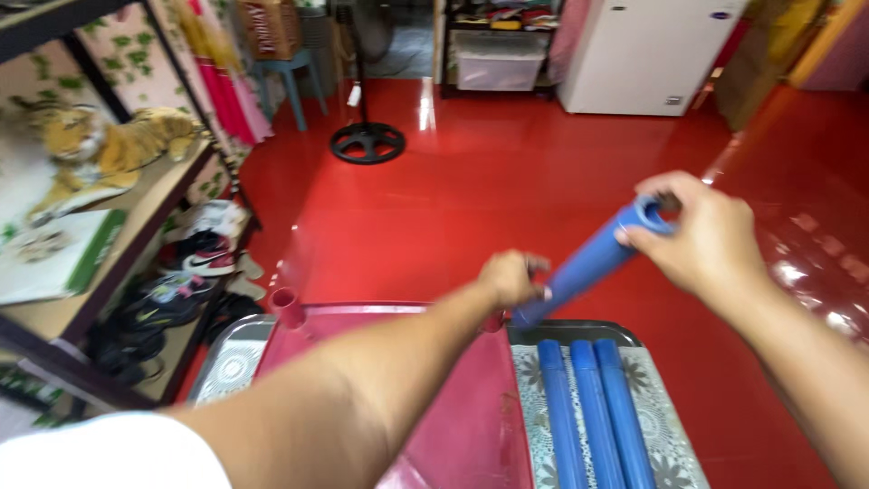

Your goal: The person inserts blue cylindrical legs into the sockets of an upside-down pink plastic stool. They repeatedly insert and remove the legs, testing fit and alignment, then place the legs back on the table. The stool remains upside-down throughout the clip.

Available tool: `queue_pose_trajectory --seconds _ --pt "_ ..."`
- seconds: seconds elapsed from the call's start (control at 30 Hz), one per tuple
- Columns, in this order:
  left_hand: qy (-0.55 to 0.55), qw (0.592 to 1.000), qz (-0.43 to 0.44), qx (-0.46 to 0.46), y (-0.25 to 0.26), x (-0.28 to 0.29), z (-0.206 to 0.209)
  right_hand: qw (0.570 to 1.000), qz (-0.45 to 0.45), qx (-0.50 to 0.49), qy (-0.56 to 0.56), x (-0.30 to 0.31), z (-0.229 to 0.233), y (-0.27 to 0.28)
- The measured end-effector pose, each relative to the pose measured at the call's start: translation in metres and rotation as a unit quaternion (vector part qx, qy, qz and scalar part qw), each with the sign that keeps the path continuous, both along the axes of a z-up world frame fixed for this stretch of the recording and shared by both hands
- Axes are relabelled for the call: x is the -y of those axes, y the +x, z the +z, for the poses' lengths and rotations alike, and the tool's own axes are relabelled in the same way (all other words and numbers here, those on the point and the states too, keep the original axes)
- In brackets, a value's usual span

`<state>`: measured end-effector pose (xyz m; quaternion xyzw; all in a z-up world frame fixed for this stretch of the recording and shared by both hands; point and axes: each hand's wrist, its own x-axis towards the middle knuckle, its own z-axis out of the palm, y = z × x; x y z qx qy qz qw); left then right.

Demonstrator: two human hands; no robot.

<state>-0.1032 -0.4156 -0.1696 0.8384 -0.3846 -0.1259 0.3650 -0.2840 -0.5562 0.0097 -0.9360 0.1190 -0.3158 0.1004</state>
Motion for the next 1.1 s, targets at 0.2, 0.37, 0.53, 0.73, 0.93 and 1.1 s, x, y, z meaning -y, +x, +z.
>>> queue_pose_trajectory --seconds 0.2,0.37,0.53,0.73,0.93,1.1 --pt "-0.052 0.994 -0.091 0.009 0.046 0.020 0.069 0.999 0.032 0.010 0.010 -0.014 0.029 0.060" --pt "-0.023 0.997 -0.069 -0.007 0.059 0.009 0.076 1.000 0.016 -0.012 0.010 -0.024 0.036 0.080" --pt "-0.042 0.997 -0.064 -0.028 0.051 0.000 0.053 0.999 0.037 -0.008 0.039 -0.033 0.049 0.064" --pt "-0.001 0.997 -0.052 -0.056 -0.003 -0.024 0.030 0.988 0.037 -0.007 0.147 -0.049 0.073 0.020" --pt "-0.009 0.996 -0.041 -0.077 -0.085 -0.047 0.026 0.988 0.038 -0.026 0.147 -0.065 0.081 -0.047" --pt "-0.035 0.994 -0.055 -0.091 -0.148 -0.058 0.021 0.995 0.054 -0.024 0.080 -0.068 0.077 -0.105"
